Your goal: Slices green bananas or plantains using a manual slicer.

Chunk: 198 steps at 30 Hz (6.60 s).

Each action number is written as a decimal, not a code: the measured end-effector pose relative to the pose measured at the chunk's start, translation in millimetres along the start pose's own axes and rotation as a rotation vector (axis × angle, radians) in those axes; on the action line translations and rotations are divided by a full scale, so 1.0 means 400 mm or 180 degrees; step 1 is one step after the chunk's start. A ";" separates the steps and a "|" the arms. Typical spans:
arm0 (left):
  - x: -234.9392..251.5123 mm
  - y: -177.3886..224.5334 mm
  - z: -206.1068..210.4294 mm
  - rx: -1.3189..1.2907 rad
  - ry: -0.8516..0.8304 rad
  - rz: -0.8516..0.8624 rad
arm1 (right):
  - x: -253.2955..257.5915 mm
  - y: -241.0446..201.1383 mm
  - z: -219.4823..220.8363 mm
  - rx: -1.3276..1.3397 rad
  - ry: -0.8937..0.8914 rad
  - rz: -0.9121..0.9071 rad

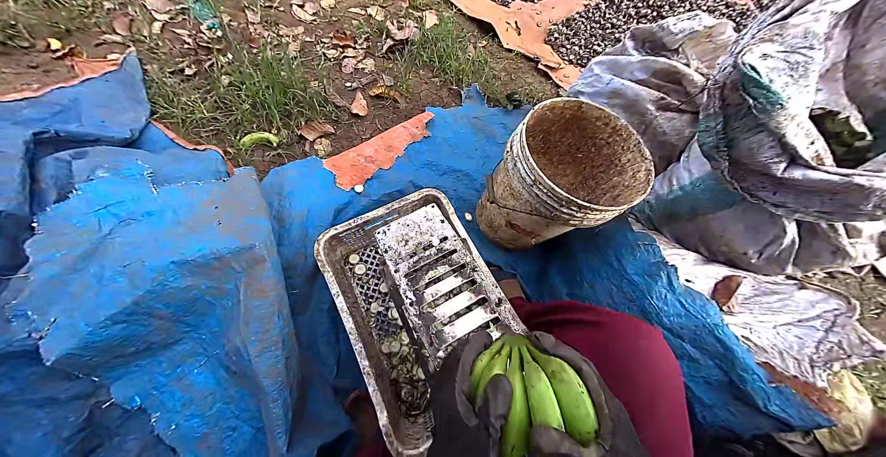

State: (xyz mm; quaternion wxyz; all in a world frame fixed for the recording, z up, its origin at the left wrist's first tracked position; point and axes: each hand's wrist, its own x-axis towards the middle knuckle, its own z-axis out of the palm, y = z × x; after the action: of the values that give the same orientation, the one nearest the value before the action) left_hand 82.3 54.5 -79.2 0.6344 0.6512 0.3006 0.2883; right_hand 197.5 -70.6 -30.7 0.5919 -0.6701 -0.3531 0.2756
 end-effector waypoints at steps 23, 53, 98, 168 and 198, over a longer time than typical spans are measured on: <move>0.308 -0.136 -0.059 0.0791 0.0742 0.0211 | 0.305 0.144 0.176 -0.0446 0.0559 0.0025; 0.235 -0.081 -0.026 0.1181 0.0767 0.0004 | 0.217 0.138 0.174 -0.0147 0.0549 -0.0085; -0.014 -0.024 0.035 0.1568 0.0730 0.0239 | 0.005 0.123 0.068 0.0406 -0.0118 -0.0545; 0.035 -0.090 0.065 0.1628 0.0535 0.0627 | 0.047 0.148 0.050 -0.0822 0.0320 -0.0786; 0.127 -0.076 0.040 0.1245 0.0643 0.0371 | 0.146 0.133 0.083 -0.1152 0.0422 -0.1306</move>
State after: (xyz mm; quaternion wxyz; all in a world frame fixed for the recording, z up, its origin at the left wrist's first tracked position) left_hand 126.9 82.8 -110.2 0.4450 0.7459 0.3747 0.3243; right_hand 214.2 -6.5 -85.4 0.5278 -0.6960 -0.4854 0.0381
